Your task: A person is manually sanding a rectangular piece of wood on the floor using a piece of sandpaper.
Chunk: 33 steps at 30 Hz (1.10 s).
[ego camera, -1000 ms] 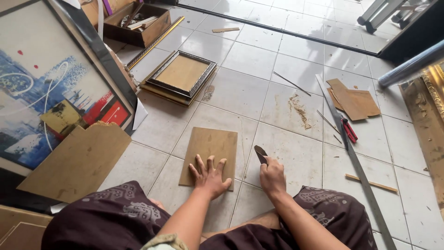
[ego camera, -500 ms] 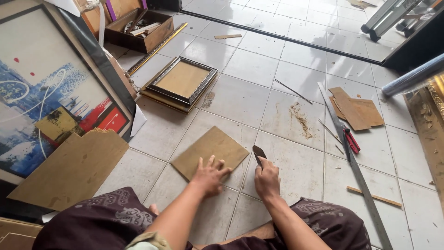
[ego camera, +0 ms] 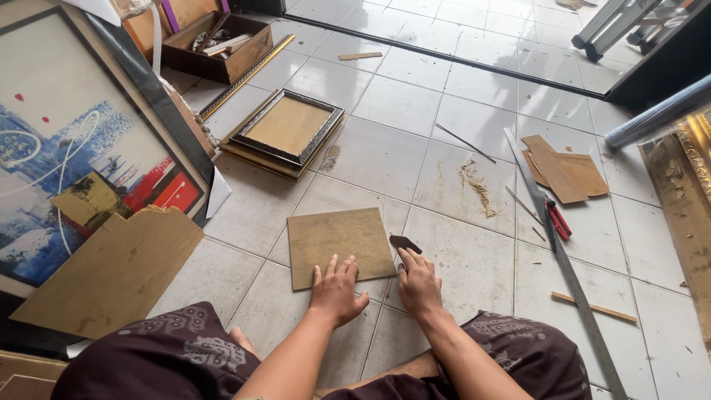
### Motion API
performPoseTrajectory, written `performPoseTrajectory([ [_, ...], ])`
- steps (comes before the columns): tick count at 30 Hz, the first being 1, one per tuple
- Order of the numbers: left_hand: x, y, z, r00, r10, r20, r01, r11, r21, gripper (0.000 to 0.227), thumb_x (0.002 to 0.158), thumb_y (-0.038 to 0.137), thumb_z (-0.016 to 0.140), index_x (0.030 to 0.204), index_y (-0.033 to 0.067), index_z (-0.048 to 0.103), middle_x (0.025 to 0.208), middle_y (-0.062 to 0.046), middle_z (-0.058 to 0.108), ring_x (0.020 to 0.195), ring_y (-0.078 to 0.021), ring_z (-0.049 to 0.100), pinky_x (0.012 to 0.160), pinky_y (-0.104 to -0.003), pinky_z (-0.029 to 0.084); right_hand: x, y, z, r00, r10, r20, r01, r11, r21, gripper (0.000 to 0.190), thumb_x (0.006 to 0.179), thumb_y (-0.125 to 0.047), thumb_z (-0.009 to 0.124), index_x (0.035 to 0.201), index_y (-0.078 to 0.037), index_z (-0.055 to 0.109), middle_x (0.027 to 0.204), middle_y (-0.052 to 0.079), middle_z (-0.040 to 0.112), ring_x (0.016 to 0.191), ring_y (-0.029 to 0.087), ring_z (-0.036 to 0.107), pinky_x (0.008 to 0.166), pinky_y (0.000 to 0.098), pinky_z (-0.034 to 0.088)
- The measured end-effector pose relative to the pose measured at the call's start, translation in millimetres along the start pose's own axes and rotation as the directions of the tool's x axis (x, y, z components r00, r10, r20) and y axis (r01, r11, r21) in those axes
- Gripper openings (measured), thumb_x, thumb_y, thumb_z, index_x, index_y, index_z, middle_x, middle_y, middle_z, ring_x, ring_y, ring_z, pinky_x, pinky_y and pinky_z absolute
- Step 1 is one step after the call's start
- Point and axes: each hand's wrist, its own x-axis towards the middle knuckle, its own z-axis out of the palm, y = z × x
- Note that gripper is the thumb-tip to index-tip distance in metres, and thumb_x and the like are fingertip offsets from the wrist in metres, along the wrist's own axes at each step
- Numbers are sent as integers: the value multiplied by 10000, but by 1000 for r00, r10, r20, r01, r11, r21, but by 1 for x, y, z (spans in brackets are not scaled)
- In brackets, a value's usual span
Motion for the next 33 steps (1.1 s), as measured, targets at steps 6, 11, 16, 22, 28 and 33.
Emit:
performPoseTrajectory([
  [6, 8, -6, 25, 998, -55, -21, 56, 996, 63, 723, 976, 464, 692, 1638, 281, 465, 1643, -12, 481, 1648, -396, 329, 1229, -895, 261, -1, -4, 3, 998, -17, 64, 25, 993, -116, 573, 1158, -393, 430, 1731, -374, 442, 1827, -71, 398, 1681, 236, 323, 1249, 587, 408],
  [11, 28, -5, 41, 987, -107, -120, 116, 991, 66, 776, 1049, 590, 553, 1730, 319, 296, 1807, -67, 190, 1695, -453, 97, 1249, -886, 84, -20, -22, -6, 980, 4, 197, 42, 973, -228, 639, 1165, -449, 376, 1781, -300, 292, 1884, -69, 242, 1730, 269, 201, 1284, 651, 326],
  [16, 45, -25, 52, 984, -175, -13, 175, 971, 160, 830, 1032, 820, 139, 1786, 494, 12, 1910, 8, -87, 1726, -465, -107, 1302, -826, -5, -21, -38, -15, 926, 110, 360, 13, 947, -322, 726, 1163, -559, 234, 1820, -308, 57, 1925, -135, 1, 1778, 229, -13, 1295, 809, 172],
  [22, 52, -40, 79, 954, -72, -292, 108, 988, 110, 780, 1013, 746, 446, 1730, 455, 353, 1860, -27, 201, 1697, -486, 54, 1253, -840, 43, 79, -52, -7, 963, 60, 264, 3, 972, -234, 658, 1153, -515, 271, 1796, -428, 164, 1905, -222, 64, 1777, 164, -18, 1253, 912, 5],
  [28, 59, -49, 104, 746, 116, -655, 182, 912, 368, 1184, 774, 1140, 358, 1764, 499, 243, 1926, -4, 133, 1773, -475, 58, 1286, -809, 122, 140, -85, -32, 952, 14, 305, 72, 960, -271, 657, 1166, -509, 224, 1805, -375, 154, 1916, -162, 55, 1777, 209, -1, 1235, 936, -3],
  [33, 39, -16, 28, 982, -164, -98, 172, 982, 81, 973, 914, 937, 425, 1758, 486, 247, 1892, -2, 69, 1712, -483, -56, 1272, -837, -3, 98, -75, -31, 951, 1, 310, 99, 947, -306, 652, 1176, -472, 223, 1807, -326, 150, 1916, -121, 69, 1775, 247, 22, 1236, 939, -54],
])
